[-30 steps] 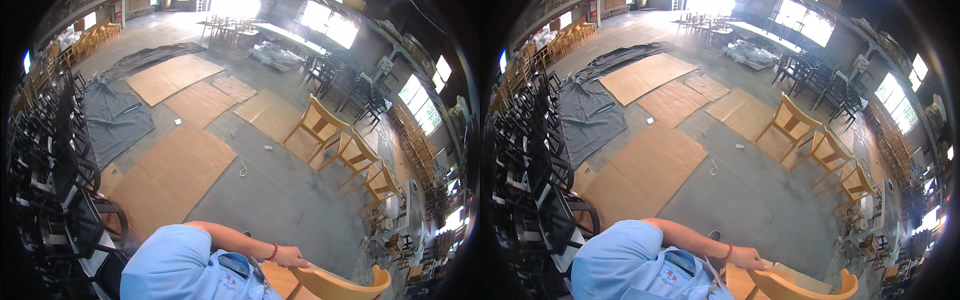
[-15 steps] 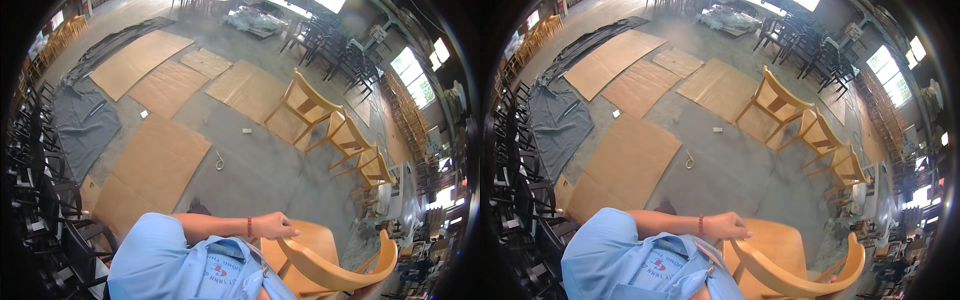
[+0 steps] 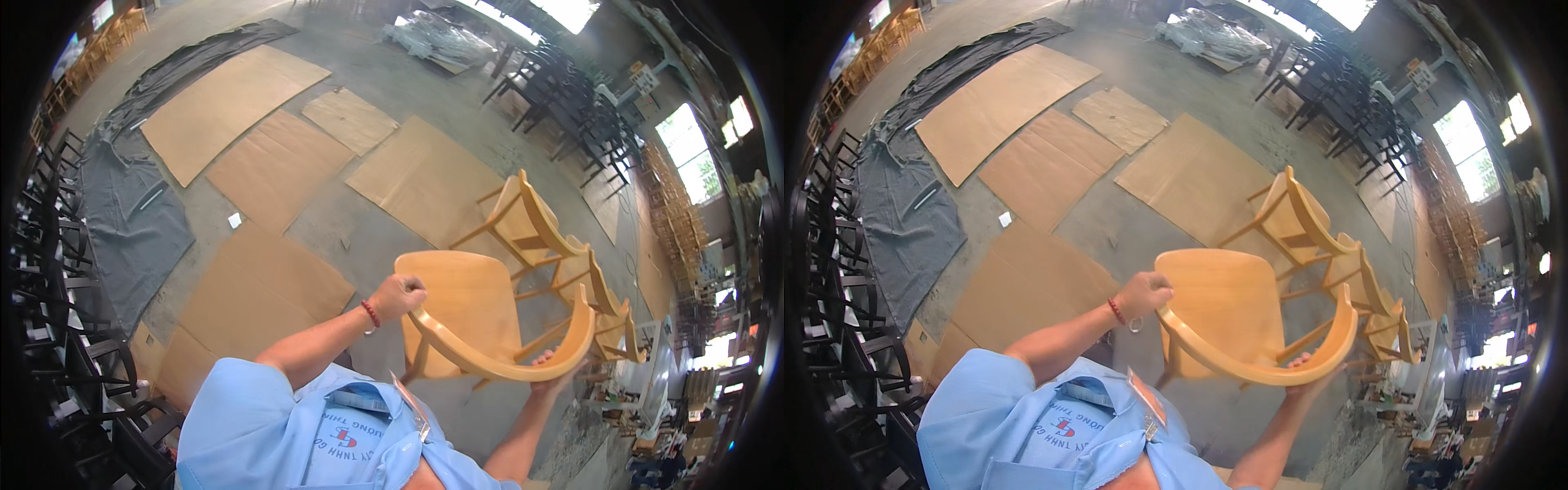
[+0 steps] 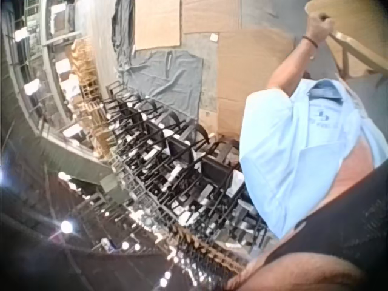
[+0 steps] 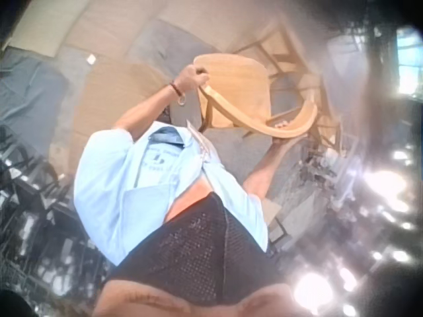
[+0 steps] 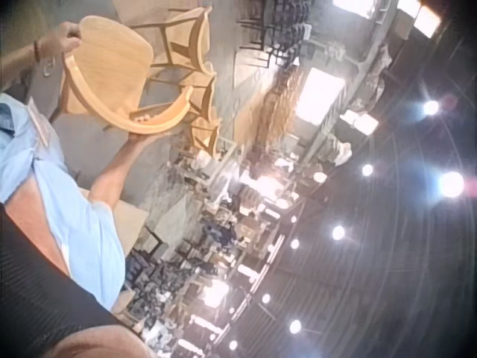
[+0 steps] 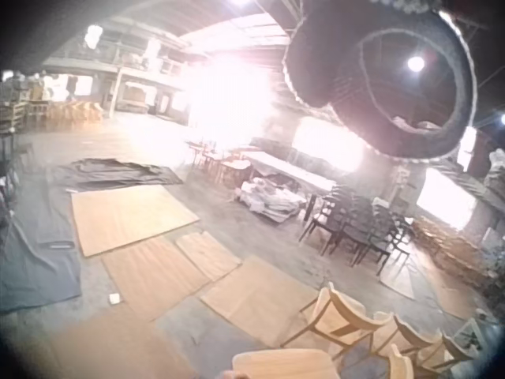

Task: The person uses a pallet jack to move a stack of wooden chairs, then repeatedly picks up individual chairs and places them in rows on the floor. The person also moves cardboard pieces with the pallet jack.

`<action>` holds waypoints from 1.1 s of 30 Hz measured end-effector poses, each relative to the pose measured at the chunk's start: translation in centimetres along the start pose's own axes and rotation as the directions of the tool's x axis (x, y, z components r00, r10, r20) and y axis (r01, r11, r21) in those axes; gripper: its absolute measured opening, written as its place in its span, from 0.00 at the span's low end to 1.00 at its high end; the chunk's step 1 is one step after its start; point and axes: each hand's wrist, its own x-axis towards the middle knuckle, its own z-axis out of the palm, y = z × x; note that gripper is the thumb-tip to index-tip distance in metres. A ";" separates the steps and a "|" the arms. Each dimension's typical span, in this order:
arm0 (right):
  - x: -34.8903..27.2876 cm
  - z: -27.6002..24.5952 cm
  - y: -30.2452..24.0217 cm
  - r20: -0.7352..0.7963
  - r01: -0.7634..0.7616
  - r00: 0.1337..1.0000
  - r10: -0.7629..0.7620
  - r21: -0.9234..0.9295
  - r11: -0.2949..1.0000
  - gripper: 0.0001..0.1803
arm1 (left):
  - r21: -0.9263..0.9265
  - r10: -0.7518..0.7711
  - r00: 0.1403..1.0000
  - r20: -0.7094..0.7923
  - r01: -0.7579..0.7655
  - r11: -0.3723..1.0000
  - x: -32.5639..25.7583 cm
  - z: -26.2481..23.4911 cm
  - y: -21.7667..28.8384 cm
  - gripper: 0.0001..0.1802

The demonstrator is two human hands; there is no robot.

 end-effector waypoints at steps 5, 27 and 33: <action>5.6 7.3 9.5 0.136 -0.171 0.977 0.167 0.019 0.985 0.40 | 0.005 0.076 0.929 -0.363 -0.080 0.997 6.9 -6.7 -3.7 0.12; 37.1 19.7 17.3 0.108 -0.432 0.791 0.602 -0.599 0.674 0.04 | -0.331 -0.476 0.516 -0.712 0.350 0.876 18.2 -14.1 -2.6 0.07; 41.0 26.2 13.4 0.155 -0.325 0.868 0.472 -0.542 0.775 0.02 | -0.213 -0.412 0.647 -0.641 0.366 0.906 29.0 -18.0 0.6 0.03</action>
